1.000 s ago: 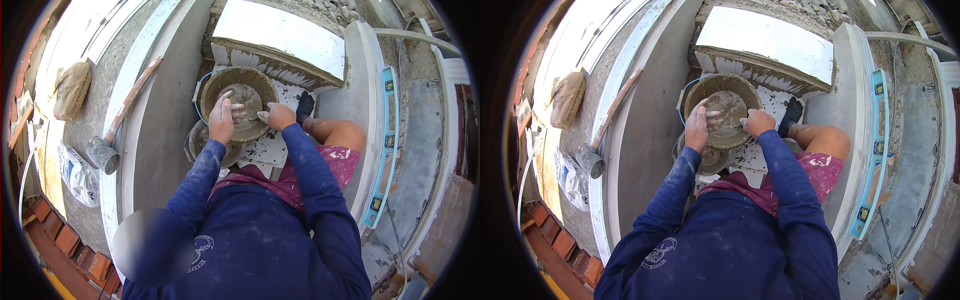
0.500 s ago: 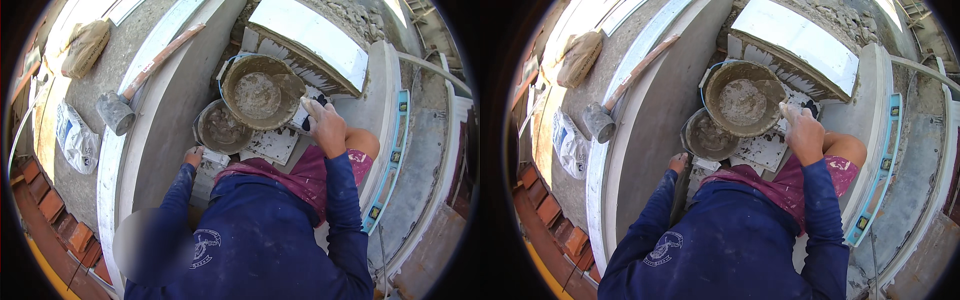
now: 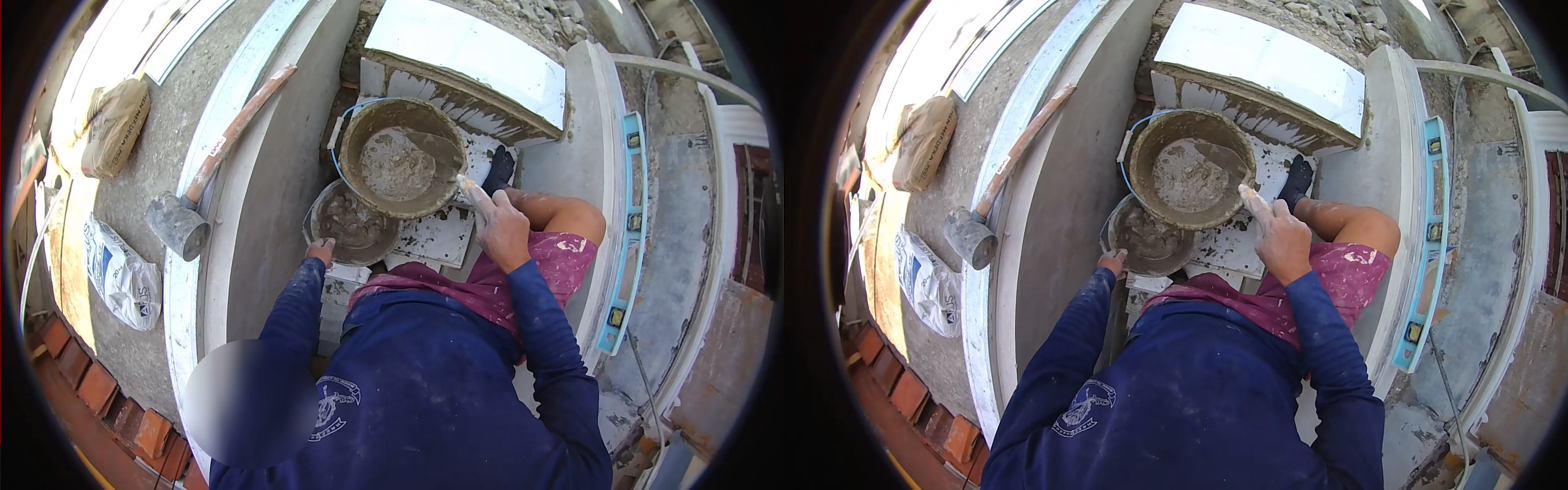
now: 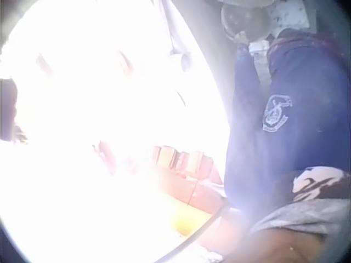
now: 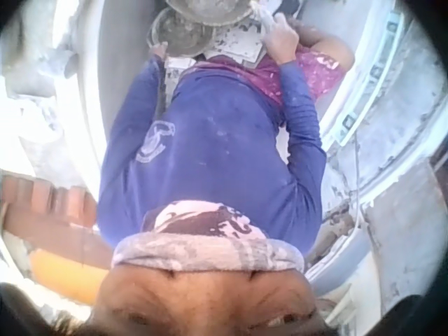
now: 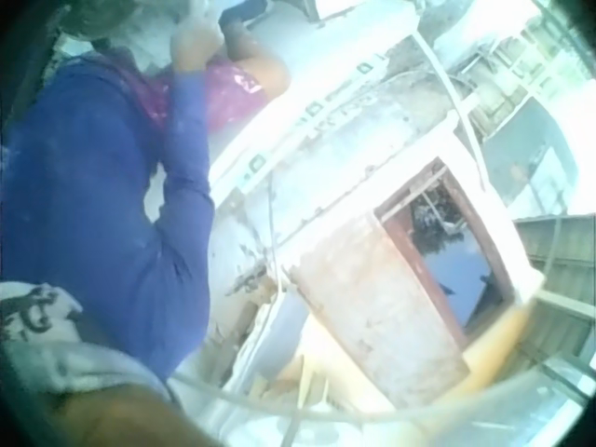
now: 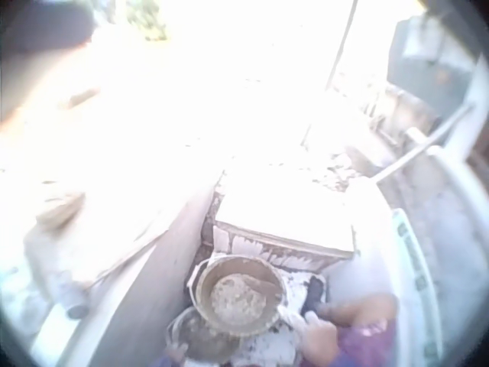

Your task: The person lays tiles onto a concrete surface using mortar, then levels them with a level and a rubber mallet.

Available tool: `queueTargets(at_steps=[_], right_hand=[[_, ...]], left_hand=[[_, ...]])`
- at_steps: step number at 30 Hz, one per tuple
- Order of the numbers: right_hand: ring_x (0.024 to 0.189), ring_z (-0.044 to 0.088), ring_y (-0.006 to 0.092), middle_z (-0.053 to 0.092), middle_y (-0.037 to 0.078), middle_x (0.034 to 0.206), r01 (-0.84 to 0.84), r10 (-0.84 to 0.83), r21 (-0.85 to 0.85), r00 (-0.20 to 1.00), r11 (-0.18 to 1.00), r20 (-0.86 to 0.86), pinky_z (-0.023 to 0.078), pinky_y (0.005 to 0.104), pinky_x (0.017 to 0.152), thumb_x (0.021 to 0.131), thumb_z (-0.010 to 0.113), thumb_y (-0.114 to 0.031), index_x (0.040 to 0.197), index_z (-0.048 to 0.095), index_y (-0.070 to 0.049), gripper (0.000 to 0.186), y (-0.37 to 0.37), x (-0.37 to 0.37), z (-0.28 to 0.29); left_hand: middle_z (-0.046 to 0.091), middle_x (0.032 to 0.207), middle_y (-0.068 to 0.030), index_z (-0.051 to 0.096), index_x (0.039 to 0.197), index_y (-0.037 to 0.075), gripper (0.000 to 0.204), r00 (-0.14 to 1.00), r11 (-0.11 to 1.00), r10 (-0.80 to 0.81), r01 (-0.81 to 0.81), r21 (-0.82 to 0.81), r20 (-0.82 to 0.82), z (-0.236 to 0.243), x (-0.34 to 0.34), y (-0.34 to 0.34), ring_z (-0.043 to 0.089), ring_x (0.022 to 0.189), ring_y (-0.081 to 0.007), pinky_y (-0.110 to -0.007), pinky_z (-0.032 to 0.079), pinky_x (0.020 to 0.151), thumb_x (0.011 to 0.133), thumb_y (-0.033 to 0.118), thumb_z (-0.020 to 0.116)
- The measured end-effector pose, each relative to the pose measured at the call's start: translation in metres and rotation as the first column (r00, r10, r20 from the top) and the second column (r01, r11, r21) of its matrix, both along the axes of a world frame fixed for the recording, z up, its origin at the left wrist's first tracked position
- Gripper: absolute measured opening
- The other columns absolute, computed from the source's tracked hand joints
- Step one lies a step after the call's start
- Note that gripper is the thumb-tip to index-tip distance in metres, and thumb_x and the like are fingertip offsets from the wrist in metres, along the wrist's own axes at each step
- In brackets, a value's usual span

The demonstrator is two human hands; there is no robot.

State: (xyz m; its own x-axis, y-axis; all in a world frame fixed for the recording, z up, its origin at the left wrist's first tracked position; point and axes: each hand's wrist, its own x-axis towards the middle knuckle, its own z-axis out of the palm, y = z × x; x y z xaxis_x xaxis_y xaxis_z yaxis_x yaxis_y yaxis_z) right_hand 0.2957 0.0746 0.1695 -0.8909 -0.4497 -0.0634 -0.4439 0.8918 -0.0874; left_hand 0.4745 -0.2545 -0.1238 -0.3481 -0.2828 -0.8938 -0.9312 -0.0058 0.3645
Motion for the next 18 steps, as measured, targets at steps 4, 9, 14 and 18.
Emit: queueTargets(at_steps=[4, 9, 14, 18], right_hand=[[0.066, 0.062, 0.0308, 0.056, 0.011, 0.084, 0.045, -0.045, 0.006, 0.999, 0.999, 0.018, 0.050, 0.0436, 0.057, 0.083, 0.059, -0.014, 0.124, 0.063, -0.024, 0.043, -0.002, 0.002, 0.000], [0.073, 0.064, 0.0335, 0.057, 0.012, 0.085, 0.137, -0.126, -0.117, 0.987, 0.984, 0.096, 0.051, 0.0460, 0.064, 0.081, 0.060, -0.013, 0.123, 0.064, -0.020, 0.042, -0.001, 0.007, -0.003], [0.079, 0.064, 0.0347, 0.059, 0.013, 0.089, 0.219, -0.192, -0.192, 0.970, 0.957, 0.150, 0.052, 0.0445, 0.069, 0.079, 0.065, -0.018, 0.118, 0.065, -0.015, 0.038, -0.003, 0.011, -0.012], [0.082, 0.064, 0.0340, 0.063, 0.014, 0.090, 0.178, -0.143, -0.332, 0.981, 0.926, 0.129, 0.052, 0.0445, 0.073, 0.080, 0.067, -0.024, 0.116, 0.066, -0.014, 0.038, -0.006, 0.008, -0.011]], left_hand=[[0.065, 0.111, -0.0092, 0.056, 0.124, 0.012, 0.037, 0.995, 0.999, 0.031, -0.033, 0.024, 0.092, -0.006, 0.004, -0.004, 0.065, 0.095, -0.0240, -0.042, 0.055, 0.075, 0.096, 0.037, 0.055], [0.062, 0.124, -0.0125, 0.050, 0.134, 0.012, 0.046, 0.983, 0.983, -0.050, 0.017, 0.185, 0.177, -0.013, 0.035, 0.014, 0.062, 0.107, -0.0292, -0.045, 0.052, 0.084, 0.097, 0.040, 0.052], [0.061, 0.126, -0.0164, 0.051, 0.134, 0.009, 0.071, 0.523, 0.510, -0.846, 0.850, 0.129, -0.101, -0.037, 0.089, 0.053, 0.062, 0.105, -0.0308, -0.044, 0.047, 0.094, 0.091, 0.066, 0.045], [0.060, 0.126, -0.0170, 0.051, 0.134, 0.008, 0.079, 0.977, 0.808, -0.153, 0.036, 0.588, 0.150, 0.007, 0.108, 0.067, 0.062, 0.106, -0.0309, -0.045, 0.047, 0.095, 0.087, 0.071, 0.048]])
